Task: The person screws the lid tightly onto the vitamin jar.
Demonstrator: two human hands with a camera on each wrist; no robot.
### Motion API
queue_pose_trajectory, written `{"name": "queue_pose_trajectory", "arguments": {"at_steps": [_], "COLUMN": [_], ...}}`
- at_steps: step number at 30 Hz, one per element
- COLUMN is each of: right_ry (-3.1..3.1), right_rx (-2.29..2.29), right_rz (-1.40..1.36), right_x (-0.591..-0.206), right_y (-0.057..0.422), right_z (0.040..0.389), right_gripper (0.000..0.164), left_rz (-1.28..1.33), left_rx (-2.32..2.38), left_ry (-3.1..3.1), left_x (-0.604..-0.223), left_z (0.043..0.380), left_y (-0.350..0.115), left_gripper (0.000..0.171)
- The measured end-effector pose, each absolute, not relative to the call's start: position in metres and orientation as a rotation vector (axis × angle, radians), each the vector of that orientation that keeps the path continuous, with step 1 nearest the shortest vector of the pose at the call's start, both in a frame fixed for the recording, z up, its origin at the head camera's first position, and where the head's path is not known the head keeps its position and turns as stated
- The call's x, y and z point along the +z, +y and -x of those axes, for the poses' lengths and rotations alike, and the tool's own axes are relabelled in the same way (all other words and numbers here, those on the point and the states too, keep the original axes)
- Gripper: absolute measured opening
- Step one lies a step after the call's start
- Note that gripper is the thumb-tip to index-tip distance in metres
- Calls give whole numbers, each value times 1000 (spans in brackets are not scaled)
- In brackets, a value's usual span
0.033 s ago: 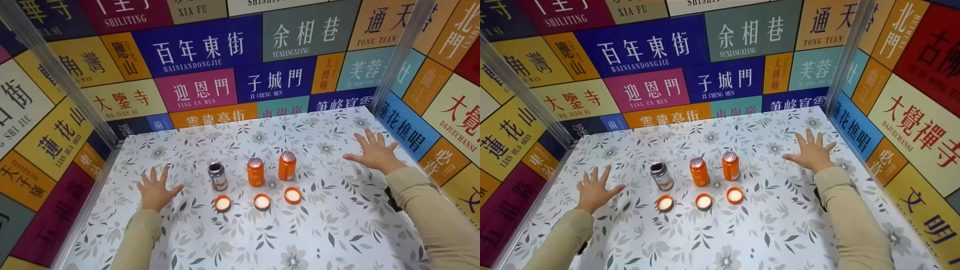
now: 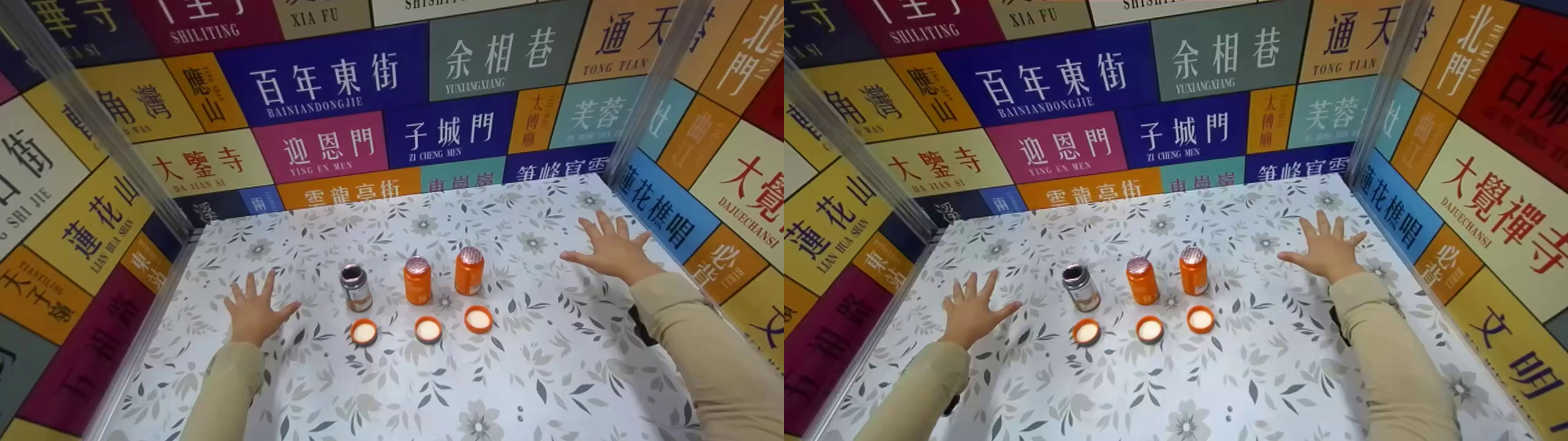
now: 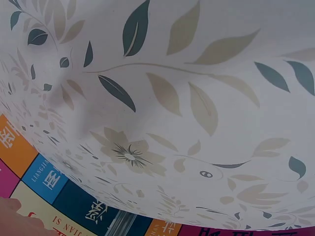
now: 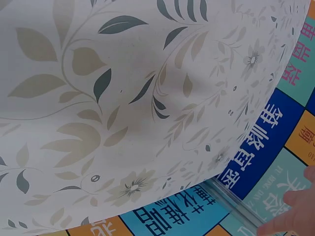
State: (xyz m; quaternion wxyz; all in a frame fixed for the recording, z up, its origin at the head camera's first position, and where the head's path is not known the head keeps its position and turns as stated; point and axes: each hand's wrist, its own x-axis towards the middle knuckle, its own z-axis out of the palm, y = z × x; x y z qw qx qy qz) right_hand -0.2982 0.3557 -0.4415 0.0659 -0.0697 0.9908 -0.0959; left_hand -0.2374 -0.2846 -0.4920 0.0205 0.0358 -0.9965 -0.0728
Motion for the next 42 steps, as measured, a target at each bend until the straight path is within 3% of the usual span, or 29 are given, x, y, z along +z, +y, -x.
{"name": "queue_pose_trajectory", "arguments": {"at_steps": [16, 26, 42], "right_ry": [2977, 3018, 3021], "right_rx": [-282, -338, -441], "right_rz": [230, 264, 634], "right_x": [-449, -457, -494], "right_y": [348, 335, 263], "right_z": [299, 292, 283], "right_gripper": [100, 97, 75], "left_rz": [-132, -108, -223], "left_rx": [-253, -550, -1160], "left_ry": [-3125, -3100, -3084], "left_x": [-490, -499, -510], "left_z": [237, 237, 244], "left_y": [-281, -271, -211], "left_gripper": [94, 96, 99]}}
